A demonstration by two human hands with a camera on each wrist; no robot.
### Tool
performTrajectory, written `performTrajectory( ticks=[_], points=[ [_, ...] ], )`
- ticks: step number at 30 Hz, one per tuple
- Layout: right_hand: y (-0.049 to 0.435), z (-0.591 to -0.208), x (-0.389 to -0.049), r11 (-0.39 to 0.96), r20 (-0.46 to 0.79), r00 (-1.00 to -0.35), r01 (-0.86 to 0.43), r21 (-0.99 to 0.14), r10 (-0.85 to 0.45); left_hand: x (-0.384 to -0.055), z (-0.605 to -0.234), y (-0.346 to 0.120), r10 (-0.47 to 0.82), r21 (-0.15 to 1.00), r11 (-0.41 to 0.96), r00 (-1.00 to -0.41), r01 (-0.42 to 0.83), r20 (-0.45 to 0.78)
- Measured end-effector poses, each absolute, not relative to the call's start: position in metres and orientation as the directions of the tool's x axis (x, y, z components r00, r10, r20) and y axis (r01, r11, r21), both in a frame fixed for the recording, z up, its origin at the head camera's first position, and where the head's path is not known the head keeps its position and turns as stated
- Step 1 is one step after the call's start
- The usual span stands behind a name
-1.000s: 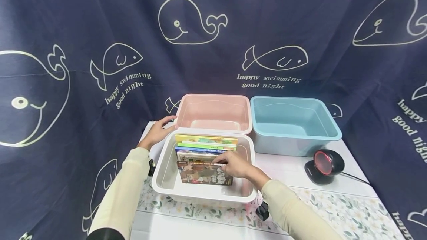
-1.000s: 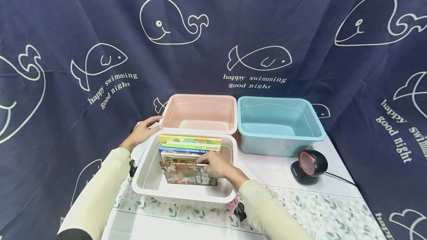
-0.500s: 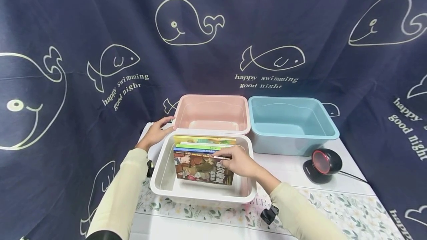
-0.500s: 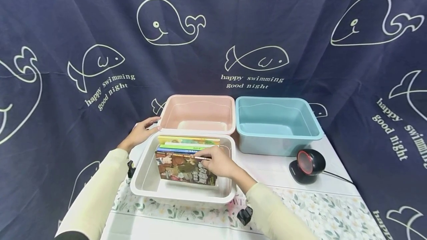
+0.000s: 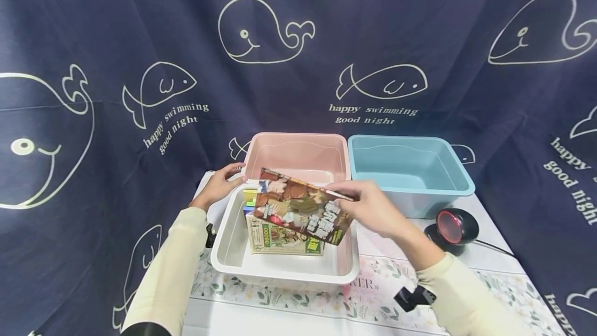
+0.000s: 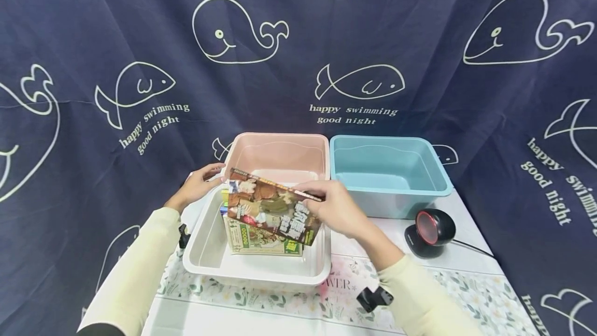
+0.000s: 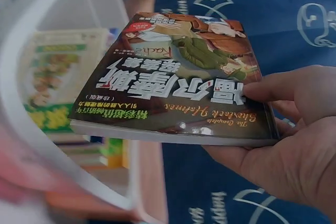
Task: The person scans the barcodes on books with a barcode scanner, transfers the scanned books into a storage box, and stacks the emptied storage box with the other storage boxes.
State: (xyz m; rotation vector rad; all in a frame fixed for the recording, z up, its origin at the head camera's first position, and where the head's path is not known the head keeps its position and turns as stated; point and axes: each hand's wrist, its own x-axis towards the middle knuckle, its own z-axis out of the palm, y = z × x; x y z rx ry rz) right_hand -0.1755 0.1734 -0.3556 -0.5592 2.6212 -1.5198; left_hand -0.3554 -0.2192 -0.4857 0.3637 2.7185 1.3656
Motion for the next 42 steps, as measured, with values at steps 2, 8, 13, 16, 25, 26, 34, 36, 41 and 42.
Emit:
performTrajectory(
  ticks=[2, 8, 13, 16, 25, 26, 34, 36, 41, 42],
  points=[
    [0.185, -0.346, -0.171, 0.458, 0.156, -0.937, -0.292, -0.839, -0.312, -0.355, -0.485, -0.22, 0.246, 0.796, 0.579, -0.968, 0.178, 0.037],
    [0.223, -0.33, -0.145, 0.556, 0.202, -0.961, -0.275, -0.784, -0.189, -0.355, -0.482, -0.219, 0.251, 0.797, 0.58, -0.968, 0.166, 0.019],
    [0.257, -0.336, -0.121, 0.646, 0.221, -0.97, -0.232, -0.728, -0.099, -0.354, -0.481, -0.219, 0.253, 0.797, 0.578, -0.967, 0.176, 0.031],
    [0.277, -0.347, -0.108, 0.683, 0.203, -0.978, -0.178, -0.709, -0.045, -0.353, -0.482, -0.219, 0.248, 0.8, 0.575, -0.968, 0.173, 0.031],
    [0.325, -0.383, -0.08, 0.73, 0.153, -0.981, -0.018, -0.683, 0.118, -0.351, -0.483, -0.218, 0.244, 0.82, 0.551, -0.97, 0.155, 0.019],
    [0.33, -0.387, -0.076, 0.733, 0.151, -0.979, -0.002, -0.68, 0.138, -0.351, -0.483, -0.218, 0.245, 0.825, 0.544, -0.969, 0.155, 0.021],
    [0.364, -0.423, -0.055, 0.748, 0.105, -0.948, 0.166, -0.642, 0.301, -0.353, -0.485, -0.216, 0.246, 0.828, 0.538, -0.969, 0.159, 0.026],
    [0.369, -0.435, -0.052, 0.721, 0.1, -0.94, 0.18, -0.669, 0.327, -0.354, -0.486, -0.217, 0.243, 0.825, 0.543, -0.97, 0.156, 0.024],
    [0.375, -0.468, -0.048, 0.62, 0.083, -0.92, 0.189, -0.762, 0.383, -0.356, -0.488, -0.22, 0.239, 0.824, 0.545, -0.971, 0.152, 0.021],
    [0.376, -0.474, -0.047, 0.617, 0.091, -0.915, 0.188, -0.764, 0.392, -0.356, -0.488, -0.22, 0.238, 0.825, 0.545, -0.971, 0.15, 0.019]
  ],
)
